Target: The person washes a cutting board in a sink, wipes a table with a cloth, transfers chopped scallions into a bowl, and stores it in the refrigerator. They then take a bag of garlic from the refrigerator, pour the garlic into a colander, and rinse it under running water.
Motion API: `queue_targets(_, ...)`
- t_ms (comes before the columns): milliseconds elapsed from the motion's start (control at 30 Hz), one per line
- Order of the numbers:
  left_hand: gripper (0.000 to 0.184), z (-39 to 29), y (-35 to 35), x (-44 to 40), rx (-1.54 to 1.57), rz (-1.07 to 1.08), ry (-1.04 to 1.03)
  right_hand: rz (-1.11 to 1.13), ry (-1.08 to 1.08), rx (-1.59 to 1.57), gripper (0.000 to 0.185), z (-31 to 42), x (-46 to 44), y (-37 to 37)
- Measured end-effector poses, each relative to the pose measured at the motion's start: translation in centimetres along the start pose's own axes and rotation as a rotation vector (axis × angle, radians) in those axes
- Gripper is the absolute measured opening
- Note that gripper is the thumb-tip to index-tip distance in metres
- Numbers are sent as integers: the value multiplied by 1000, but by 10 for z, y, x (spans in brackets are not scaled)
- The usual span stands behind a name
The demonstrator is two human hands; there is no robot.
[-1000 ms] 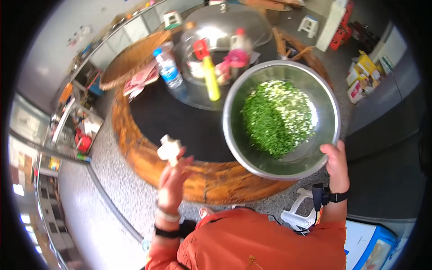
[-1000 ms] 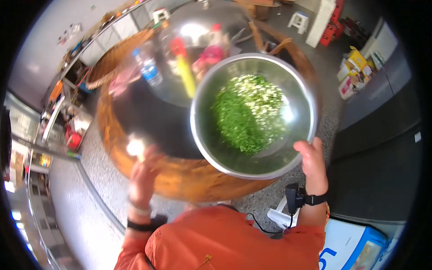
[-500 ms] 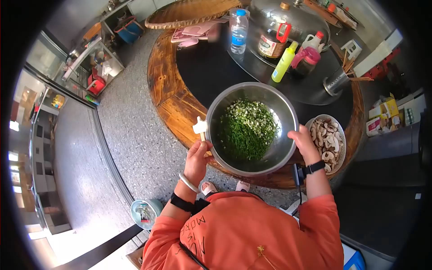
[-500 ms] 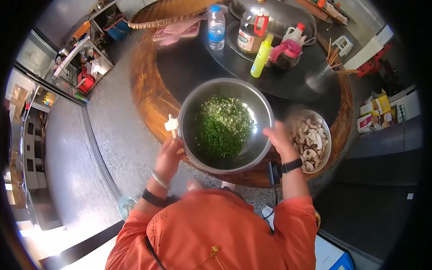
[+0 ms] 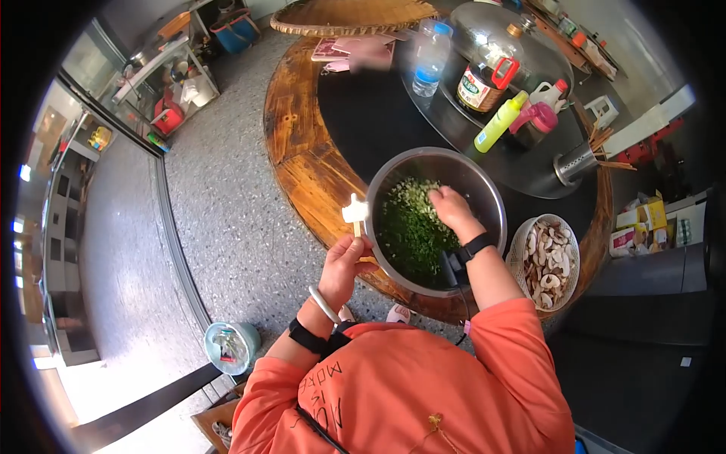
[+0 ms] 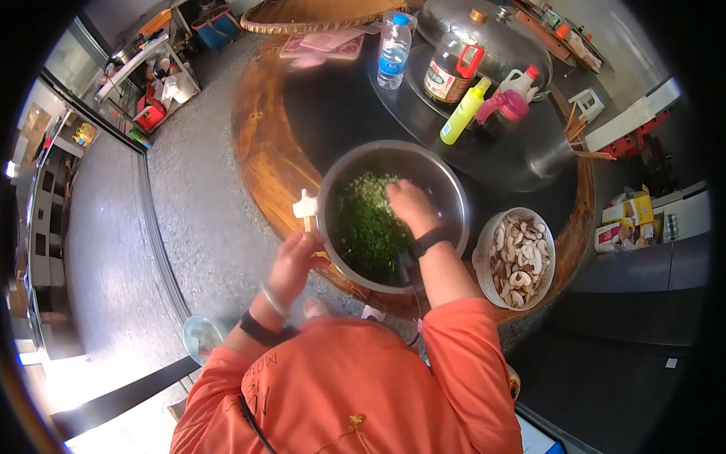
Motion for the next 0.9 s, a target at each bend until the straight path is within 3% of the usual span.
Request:
queue_targets(133, 21, 2, 4, 1, 23, 15, -4, 135, 124, 80, 40, 51, 26, -4)
queue_targets(267, 23, 1, 1, 7, 63, 3, -54, -82, 357, 301, 31, 88, 79, 13)
queue_targets(367, 25, 2, 2, 12, 67, -32, -68, -73, 244, 406, 23, 68, 40, 24)
queue_targets(400, 25, 2, 2, 13, 65, -38, -76, -220, 187, 353, 24, 57, 24, 22)
queue_targets(467, 25, 7, 3, 13, 76, -25, -85, -347, 280, 156, 28, 29, -9, 3)
queue_targets(533, 25, 7, 1, 13, 91, -23, -89, -186, 214, 96, 29, 35, -15, -14)
queue_targets(667, 29, 11, 6, 17, 66, -37, -64, 150, 420, 107, 25, 57, 24, 7)
queue_targets(800, 32, 16, 5, 18, 74, -2, -92, -230, 286, 366, 18, 13, 9, 30)
queue_targets(900, 31, 18, 5, 17, 83, -12, -82, 2, 324, 357, 19, -16, 6, 16)
Point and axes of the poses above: each hand's wrist, its own x-axis away from the middle knuckle, its own y-axis out of the back of the hand, z = x × y, the point moved 1 cm from there along -x, towards the middle knuckle, and after that the axes turned 3 degrees about x, right-handed, at the moved point
